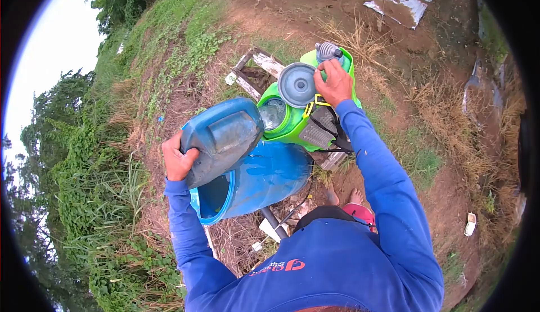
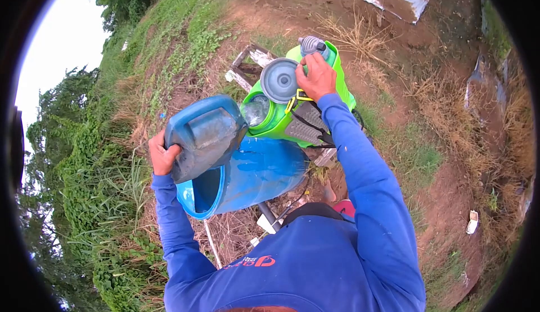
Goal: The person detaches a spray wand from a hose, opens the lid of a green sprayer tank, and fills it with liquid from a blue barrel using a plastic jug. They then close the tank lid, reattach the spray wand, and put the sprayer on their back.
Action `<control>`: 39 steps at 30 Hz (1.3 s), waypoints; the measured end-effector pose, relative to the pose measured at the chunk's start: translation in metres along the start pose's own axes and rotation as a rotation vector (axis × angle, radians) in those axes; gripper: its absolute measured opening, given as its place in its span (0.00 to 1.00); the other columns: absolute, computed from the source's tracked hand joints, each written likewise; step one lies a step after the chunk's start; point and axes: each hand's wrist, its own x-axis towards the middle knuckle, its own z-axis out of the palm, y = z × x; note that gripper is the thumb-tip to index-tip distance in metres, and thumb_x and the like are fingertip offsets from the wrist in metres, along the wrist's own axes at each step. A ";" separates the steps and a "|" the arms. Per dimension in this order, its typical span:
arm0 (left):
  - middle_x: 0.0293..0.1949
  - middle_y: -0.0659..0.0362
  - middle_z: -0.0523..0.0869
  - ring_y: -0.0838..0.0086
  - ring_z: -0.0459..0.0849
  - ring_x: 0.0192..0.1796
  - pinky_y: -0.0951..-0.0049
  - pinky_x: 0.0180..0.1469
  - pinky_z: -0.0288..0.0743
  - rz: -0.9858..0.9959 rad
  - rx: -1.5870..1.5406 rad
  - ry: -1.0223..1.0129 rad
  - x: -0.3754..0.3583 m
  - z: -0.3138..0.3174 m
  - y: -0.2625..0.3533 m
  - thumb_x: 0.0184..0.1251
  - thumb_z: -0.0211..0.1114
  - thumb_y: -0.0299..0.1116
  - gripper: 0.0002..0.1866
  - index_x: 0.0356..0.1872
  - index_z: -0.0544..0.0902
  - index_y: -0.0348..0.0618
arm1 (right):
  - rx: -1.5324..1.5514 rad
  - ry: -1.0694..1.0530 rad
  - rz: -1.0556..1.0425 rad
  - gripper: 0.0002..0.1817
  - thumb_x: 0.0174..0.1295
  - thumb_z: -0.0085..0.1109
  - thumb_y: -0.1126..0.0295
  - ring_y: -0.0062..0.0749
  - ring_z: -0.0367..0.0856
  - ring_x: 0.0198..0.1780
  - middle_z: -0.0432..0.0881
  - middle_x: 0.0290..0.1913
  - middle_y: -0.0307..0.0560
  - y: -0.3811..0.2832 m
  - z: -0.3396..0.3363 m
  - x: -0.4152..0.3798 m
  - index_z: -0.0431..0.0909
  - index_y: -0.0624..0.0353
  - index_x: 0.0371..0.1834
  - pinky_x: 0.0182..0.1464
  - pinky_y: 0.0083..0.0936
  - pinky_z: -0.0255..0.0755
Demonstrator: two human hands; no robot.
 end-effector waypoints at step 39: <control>0.21 0.54 0.81 0.74 0.78 0.25 0.68 0.34 0.75 -0.051 0.099 -0.239 0.067 0.003 0.044 0.43 0.65 0.33 0.16 0.33 0.84 0.32 | 0.032 0.015 0.013 0.07 0.59 0.65 0.64 0.50 0.83 0.38 0.79 0.38 0.45 0.005 0.005 -0.002 0.78 0.52 0.35 0.38 0.46 0.76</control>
